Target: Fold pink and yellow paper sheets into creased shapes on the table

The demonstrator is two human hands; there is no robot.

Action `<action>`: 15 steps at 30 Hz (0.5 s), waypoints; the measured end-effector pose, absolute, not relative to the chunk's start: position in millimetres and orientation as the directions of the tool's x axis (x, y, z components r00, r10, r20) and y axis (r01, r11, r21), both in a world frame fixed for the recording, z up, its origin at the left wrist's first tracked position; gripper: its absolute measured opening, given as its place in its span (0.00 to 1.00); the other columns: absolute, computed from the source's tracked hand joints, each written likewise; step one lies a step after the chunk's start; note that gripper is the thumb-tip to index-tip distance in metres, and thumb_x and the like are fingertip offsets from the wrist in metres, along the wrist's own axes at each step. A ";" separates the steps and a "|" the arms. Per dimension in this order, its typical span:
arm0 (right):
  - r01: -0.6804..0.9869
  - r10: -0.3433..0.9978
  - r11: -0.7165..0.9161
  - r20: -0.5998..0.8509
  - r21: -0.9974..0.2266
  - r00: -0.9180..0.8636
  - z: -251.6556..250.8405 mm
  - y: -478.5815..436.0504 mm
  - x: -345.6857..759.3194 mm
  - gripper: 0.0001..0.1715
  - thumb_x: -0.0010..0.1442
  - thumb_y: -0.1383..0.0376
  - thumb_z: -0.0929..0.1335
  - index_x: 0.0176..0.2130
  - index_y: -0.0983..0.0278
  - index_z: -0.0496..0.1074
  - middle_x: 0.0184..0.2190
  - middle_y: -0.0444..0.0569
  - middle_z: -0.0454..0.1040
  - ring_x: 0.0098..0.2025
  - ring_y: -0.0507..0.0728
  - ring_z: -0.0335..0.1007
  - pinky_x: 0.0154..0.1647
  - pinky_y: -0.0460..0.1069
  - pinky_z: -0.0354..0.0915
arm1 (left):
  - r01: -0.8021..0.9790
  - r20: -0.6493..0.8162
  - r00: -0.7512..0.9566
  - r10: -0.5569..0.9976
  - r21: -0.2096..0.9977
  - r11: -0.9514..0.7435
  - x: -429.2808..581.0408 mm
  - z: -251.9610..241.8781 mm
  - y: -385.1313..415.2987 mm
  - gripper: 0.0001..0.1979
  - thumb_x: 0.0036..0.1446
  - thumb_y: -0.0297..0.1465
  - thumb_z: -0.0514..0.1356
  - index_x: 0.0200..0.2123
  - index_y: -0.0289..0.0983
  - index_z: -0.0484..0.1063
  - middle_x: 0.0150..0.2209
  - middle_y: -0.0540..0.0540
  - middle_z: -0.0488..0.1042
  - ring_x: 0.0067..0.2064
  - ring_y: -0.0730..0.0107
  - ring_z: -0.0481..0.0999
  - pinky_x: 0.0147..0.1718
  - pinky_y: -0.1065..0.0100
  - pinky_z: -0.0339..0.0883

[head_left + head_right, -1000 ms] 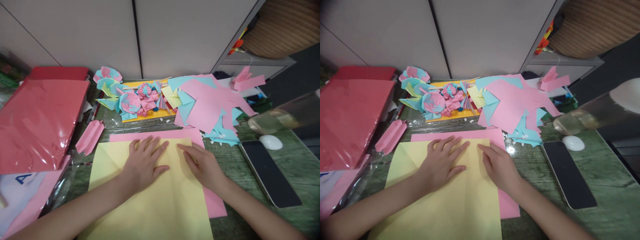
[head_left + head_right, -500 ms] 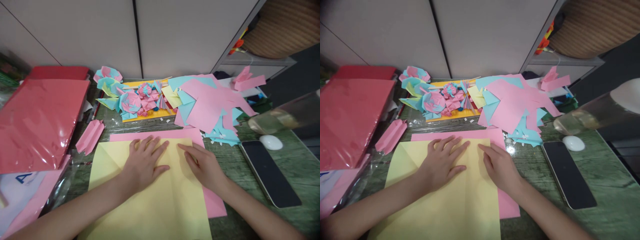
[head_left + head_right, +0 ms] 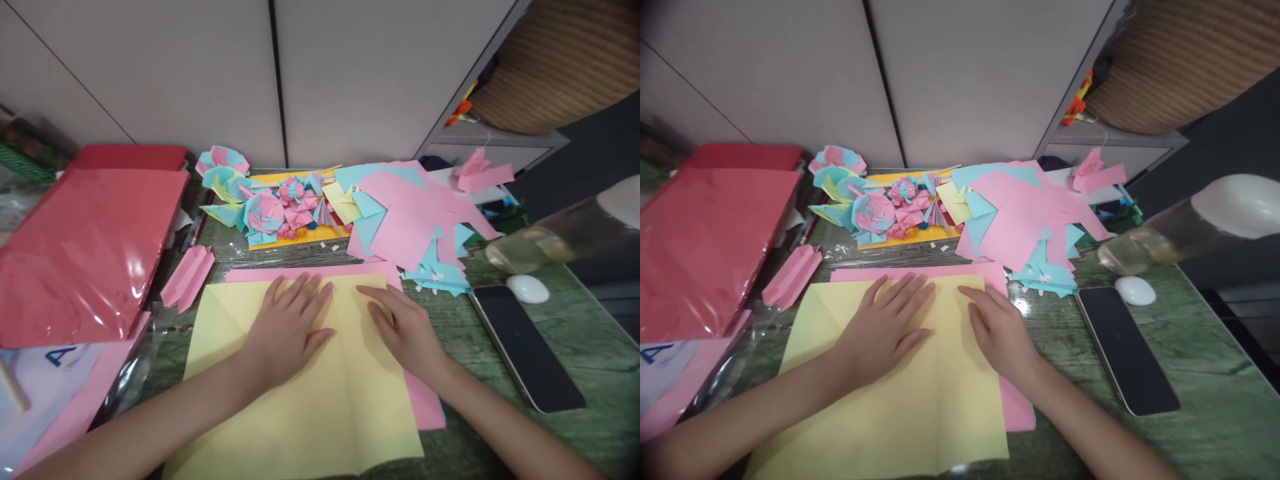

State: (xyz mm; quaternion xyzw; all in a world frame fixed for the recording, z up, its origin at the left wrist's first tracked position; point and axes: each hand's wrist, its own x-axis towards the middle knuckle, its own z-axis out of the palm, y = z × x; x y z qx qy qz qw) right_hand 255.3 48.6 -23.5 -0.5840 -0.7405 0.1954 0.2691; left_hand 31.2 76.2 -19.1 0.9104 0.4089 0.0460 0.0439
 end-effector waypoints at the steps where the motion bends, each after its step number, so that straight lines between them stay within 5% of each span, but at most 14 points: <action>1: 0.759 0.969 0.242 0.181 -0.605 -0.166 -23.9 49.1 255.7 0.17 0.62 0.69 0.59 0.49 0.62 0.68 0.33 0.49 0.71 0.32 0.54 0.67 0.33 0.50 0.65 | 0.732 0.050 0.670 0.740 0.119 -0.671 30.4 -18.6 75.0 0.29 0.63 0.46 0.42 0.63 0.39 0.50 0.63 0.42 0.55 0.64 0.56 0.51 0.59 0.49 0.42; 6: 0.777 0.965 0.241 0.227 -0.582 -0.130 -25.6 52.7 256.6 0.16 0.63 0.66 0.59 0.48 0.62 0.69 0.33 0.49 0.72 0.30 0.54 0.67 0.32 0.50 0.66 | 0.637 0.048 0.758 0.651 0.159 -0.754 28.9 -16.9 67.1 0.29 0.63 0.46 0.43 0.64 0.41 0.47 0.64 0.41 0.53 0.65 0.58 0.49 0.61 0.52 0.43; 11: 0.797 0.971 0.226 0.194 -0.560 -0.139 -24.7 54.1 258.8 0.18 0.63 0.65 0.59 0.50 0.63 0.69 0.29 0.48 0.70 0.28 0.54 0.67 0.29 0.49 0.66 | 0.647 0.013 0.754 0.657 0.159 -0.746 30.6 -18.7 63.6 0.33 0.60 0.52 0.42 0.64 0.43 0.47 0.65 0.39 0.50 0.66 0.51 0.47 0.60 0.44 0.41; 15: 0.810 0.966 0.253 0.184 -0.529 -0.181 -28.0 53.3 263.0 0.19 0.63 0.67 0.59 0.51 0.64 0.68 0.34 0.51 0.73 0.36 0.57 0.69 0.37 0.52 0.67 | 0.667 0.002 0.738 0.675 0.153 -0.729 31.2 -21.6 63.2 0.33 0.60 0.52 0.41 0.64 0.44 0.47 0.65 0.39 0.49 0.66 0.50 0.45 0.59 0.42 0.40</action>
